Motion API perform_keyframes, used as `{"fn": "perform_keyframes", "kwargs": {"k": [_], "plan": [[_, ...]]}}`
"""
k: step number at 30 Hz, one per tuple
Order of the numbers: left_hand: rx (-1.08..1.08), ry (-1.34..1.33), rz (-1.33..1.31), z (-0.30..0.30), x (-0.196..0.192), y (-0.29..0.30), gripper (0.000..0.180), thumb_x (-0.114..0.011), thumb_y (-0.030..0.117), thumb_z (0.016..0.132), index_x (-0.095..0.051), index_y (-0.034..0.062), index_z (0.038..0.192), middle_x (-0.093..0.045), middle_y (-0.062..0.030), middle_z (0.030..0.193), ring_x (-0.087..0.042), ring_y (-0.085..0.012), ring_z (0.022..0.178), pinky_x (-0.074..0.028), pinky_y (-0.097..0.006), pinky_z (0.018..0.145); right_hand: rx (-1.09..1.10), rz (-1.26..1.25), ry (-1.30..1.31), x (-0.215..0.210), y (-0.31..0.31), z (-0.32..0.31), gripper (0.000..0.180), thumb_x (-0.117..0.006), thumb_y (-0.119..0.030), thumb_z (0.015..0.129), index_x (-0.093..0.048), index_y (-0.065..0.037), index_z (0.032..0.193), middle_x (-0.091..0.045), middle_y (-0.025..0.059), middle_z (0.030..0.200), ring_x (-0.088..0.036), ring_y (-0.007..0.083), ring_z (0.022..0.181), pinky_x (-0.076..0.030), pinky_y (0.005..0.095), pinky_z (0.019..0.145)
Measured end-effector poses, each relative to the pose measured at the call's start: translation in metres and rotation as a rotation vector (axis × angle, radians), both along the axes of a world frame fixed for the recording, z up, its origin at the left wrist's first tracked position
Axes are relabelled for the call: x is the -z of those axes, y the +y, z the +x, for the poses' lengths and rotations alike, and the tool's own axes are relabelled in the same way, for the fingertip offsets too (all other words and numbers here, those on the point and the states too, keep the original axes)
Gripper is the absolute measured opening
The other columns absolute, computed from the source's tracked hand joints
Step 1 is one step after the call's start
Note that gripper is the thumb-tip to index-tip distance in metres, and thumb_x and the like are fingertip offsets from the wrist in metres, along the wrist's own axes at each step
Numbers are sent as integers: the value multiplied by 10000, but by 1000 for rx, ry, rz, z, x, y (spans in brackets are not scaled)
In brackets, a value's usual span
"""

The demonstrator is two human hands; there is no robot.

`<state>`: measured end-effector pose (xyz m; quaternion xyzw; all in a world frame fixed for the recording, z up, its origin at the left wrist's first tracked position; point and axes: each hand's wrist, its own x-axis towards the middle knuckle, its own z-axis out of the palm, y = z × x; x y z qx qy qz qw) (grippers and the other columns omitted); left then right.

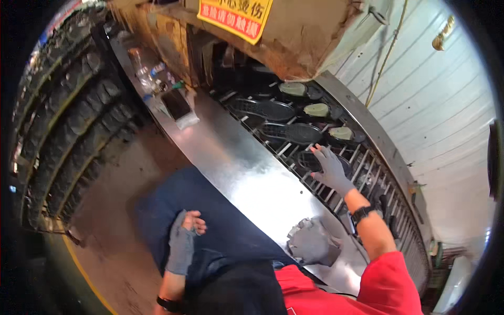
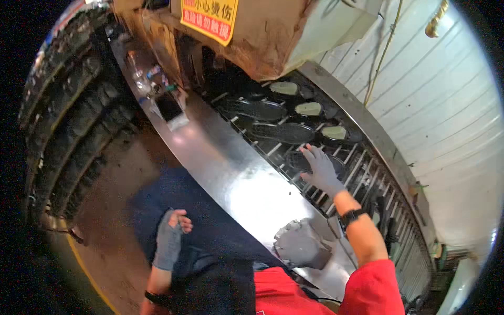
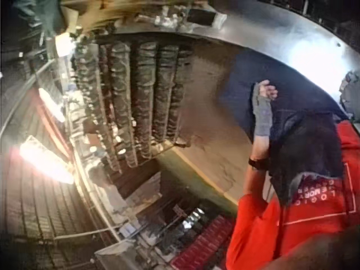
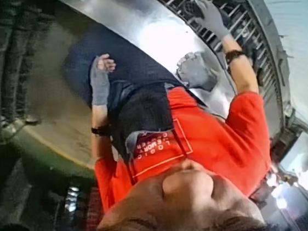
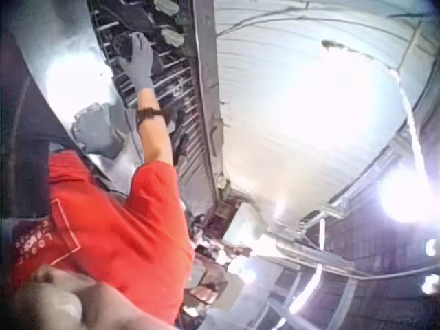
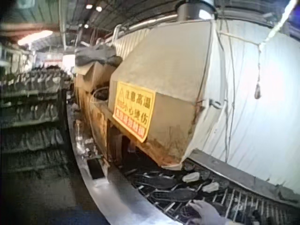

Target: Polishing and inspecting black leather shoes in a shoe factory finishing area.

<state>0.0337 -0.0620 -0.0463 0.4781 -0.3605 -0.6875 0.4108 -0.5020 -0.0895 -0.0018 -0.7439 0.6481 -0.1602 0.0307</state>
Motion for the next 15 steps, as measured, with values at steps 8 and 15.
{"fn": "perform_keyframes", "kwargs": {"k": [8,15], "plan": [[24,172,157,-37,-51,14,536,-551,450,1091,-582,-41,1304,-708,-183,1129,-721,-304,1047,-601,-419,923,-425,232,-82,-107,-22,122,731,-847,-332,769,-595,-120,1422,-611,143,1406,-546,343,1356,-463,444,1112],[-56,159,262,-59,-68,-10,367,-561,272,1084,-585,-63,1231,-720,-219,934,-761,-339,812,-664,-470,735,132,321,-845,-38,-28,69,818,-807,-428,900,-453,-102,1560,-629,152,1373,-654,239,1189,-559,375,992]]}}
